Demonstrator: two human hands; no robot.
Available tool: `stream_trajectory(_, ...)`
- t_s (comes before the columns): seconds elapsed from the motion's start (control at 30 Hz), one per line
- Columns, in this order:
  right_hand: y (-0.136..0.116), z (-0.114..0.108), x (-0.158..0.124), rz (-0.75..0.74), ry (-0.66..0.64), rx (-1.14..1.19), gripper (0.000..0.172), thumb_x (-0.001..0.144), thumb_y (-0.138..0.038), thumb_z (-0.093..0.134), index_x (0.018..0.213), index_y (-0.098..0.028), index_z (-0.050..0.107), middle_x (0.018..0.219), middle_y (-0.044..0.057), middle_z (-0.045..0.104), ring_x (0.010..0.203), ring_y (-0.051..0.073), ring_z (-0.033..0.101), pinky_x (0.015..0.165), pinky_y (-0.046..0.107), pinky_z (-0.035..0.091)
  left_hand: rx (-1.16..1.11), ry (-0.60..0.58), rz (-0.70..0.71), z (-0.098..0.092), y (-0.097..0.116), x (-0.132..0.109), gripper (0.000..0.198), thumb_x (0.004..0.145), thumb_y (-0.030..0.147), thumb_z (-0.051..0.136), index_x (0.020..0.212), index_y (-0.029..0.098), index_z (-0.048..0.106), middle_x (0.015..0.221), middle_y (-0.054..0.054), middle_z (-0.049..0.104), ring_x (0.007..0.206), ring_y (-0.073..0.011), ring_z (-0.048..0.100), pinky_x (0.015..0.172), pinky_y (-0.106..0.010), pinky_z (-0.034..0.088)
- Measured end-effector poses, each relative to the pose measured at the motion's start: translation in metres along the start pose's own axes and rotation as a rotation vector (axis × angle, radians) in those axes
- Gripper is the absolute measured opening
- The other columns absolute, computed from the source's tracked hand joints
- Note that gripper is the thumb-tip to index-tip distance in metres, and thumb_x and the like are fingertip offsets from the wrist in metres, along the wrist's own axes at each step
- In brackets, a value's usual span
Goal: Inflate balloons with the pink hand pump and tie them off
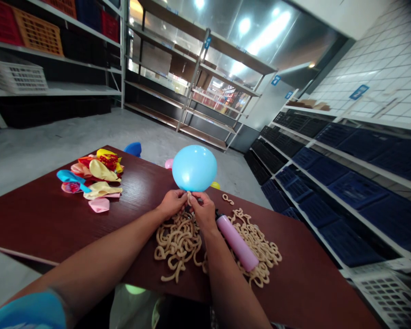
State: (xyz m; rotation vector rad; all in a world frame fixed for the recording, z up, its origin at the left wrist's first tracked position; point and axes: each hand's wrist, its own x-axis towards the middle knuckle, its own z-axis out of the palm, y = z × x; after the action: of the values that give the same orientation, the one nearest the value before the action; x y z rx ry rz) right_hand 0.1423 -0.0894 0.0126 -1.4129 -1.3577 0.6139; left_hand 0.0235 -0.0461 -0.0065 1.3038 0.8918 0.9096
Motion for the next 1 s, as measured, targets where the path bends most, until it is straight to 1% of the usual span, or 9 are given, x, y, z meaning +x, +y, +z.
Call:
stream_trajectory(0.13, 0.004, 0.000, 0.001, 0.001, 0.003, 0.009, 0.026, 0.072, -0.044, 0.059, 0.079, -0.019, 0.063, 0.071, 0.000, 0.062, 0.049, 0.010, 0.053, 0.049, 0.023, 0.045, 0.004, -0.031, 0.010, 0.000, -0.001, 0.000, 0.036, 0.077, 0.049, 0.049, 0.065, 0.016, 0.051, 0.043, 0.004, 0.046, 0.034, -0.0068, 0.038, 0.035, -0.019, 0.028)
stream_trajectory(0.27, 0.007, 0.002, -0.001, -0.040, 0.035, -0.013, 0.023, 0.073, -0.043, 0.058, 0.074, -0.019, 0.059, 0.067, -0.001, 0.060, 0.049, 0.010, 0.052, 0.050, 0.023, 0.044, -0.086, -0.062, -0.019, 0.001, -0.003, 0.001, 0.036, 0.077, 0.051, 0.048, 0.066, 0.017, 0.048, 0.043, 0.005, 0.045, 0.034, -0.0065, 0.038, 0.036, -0.019, 0.028)
stream_trajectory(0.33, 0.008, 0.004, -0.002, -0.037, 0.026, 0.005, 0.023, 0.073, -0.043, 0.058, 0.073, -0.020, 0.057, 0.063, -0.002, 0.059, 0.048, 0.010, 0.051, 0.049, 0.023, 0.043, -0.112, -0.065, -0.030, 0.001, -0.003, 0.002, 0.036, 0.077, 0.052, 0.048, 0.068, 0.017, 0.048, 0.043, 0.005, 0.044, 0.034, -0.0061, 0.037, 0.036, -0.019, 0.027)
stream_trajectory(0.47, 0.012, 0.006, -0.002, 0.026, -0.036, 0.120, 0.025, 0.073, -0.044, 0.058, 0.074, -0.020, 0.053, 0.054, -0.005, 0.056, 0.044, 0.010, 0.050, 0.045, 0.021, 0.039, -0.103, -0.060, -0.018, 0.000, -0.005, 0.004, 0.036, 0.077, 0.052, 0.047, 0.071, 0.017, 0.048, 0.044, 0.006, 0.042, 0.035, -0.0058, 0.035, 0.037, -0.019, 0.026)
stream_trajectory(0.6, 0.016, 0.003, 0.003, 0.108, 0.039, 0.207, 0.025, 0.073, -0.044, 0.055, 0.076, -0.019, 0.050, 0.046, -0.006, 0.053, 0.038, 0.010, 0.047, 0.041, 0.020, 0.035, -0.003, -0.035, 0.008, -0.001, -0.006, 0.005, 0.035, 0.077, 0.051, 0.047, 0.072, 0.017, 0.051, 0.048, 0.005, 0.042, 0.038, -0.0063, 0.035, 0.038, -0.019, 0.027)
stream_trajectory(0.7, 0.018, 0.000, 0.005, 0.083, 0.077, 0.107, 0.023, 0.077, -0.043, 0.051, 0.077, -0.020, 0.049, 0.045, -0.006, 0.055, 0.040, 0.011, 0.050, 0.045, 0.022, 0.038, 0.094, -0.011, 0.028, -0.001, -0.006, 0.005, 0.037, 0.076, 0.052, 0.047, 0.068, 0.016, 0.052, 0.051, 0.004, 0.045, 0.042, -0.0068, 0.037, 0.040, -0.020, 0.028)
stream_trajectory(0.8, 0.018, -0.002, 0.005, -0.016, 0.129, -0.103, 0.020, 0.078, -0.040, 0.050, 0.078, -0.020, 0.050, 0.050, -0.004, 0.057, 0.047, 0.013, 0.054, 0.054, 0.025, 0.042, 0.077, -0.023, 0.005, 0.001, -0.005, 0.004, 0.037, 0.075, 0.053, 0.048, 0.068, 0.016, 0.051, 0.053, 0.004, 0.044, 0.042, -0.0065, 0.036, 0.040, -0.020, 0.028)
stream_trajectory(0.87, 0.018, -0.003, 0.005, -0.071, 0.182, -0.217, 0.018, 0.079, -0.038, 0.049, 0.079, -0.020, 0.051, 0.054, -0.003, 0.058, 0.052, 0.014, 0.055, 0.057, 0.026, 0.041, 0.010, -0.081, -0.054, 0.002, -0.004, 0.002, 0.037, 0.074, 0.053, 0.050, 0.069, 0.016, 0.050, 0.051, 0.005, 0.042, 0.039, -0.0058, 0.034, 0.038, -0.020, 0.025)
stream_trajectory(1.0, 0.022, -0.005, 0.008, -0.131, 0.274, -0.334, 0.017, 0.080, -0.036, 0.046, 0.078, -0.020, 0.050, 0.065, 0.000, 0.059, 0.060, 0.016, 0.054, 0.061, 0.027, 0.039, -0.138, -0.255, -0.182, 0.003, 0.000, -0.001, 0.035, 0.071, 0.050, 0.056, 0.072, 0.016, 0.049, 0.049, 0.007, 0.038, 0.035, -0.0036, 0.027, 0.035, -0.019, 0.016)
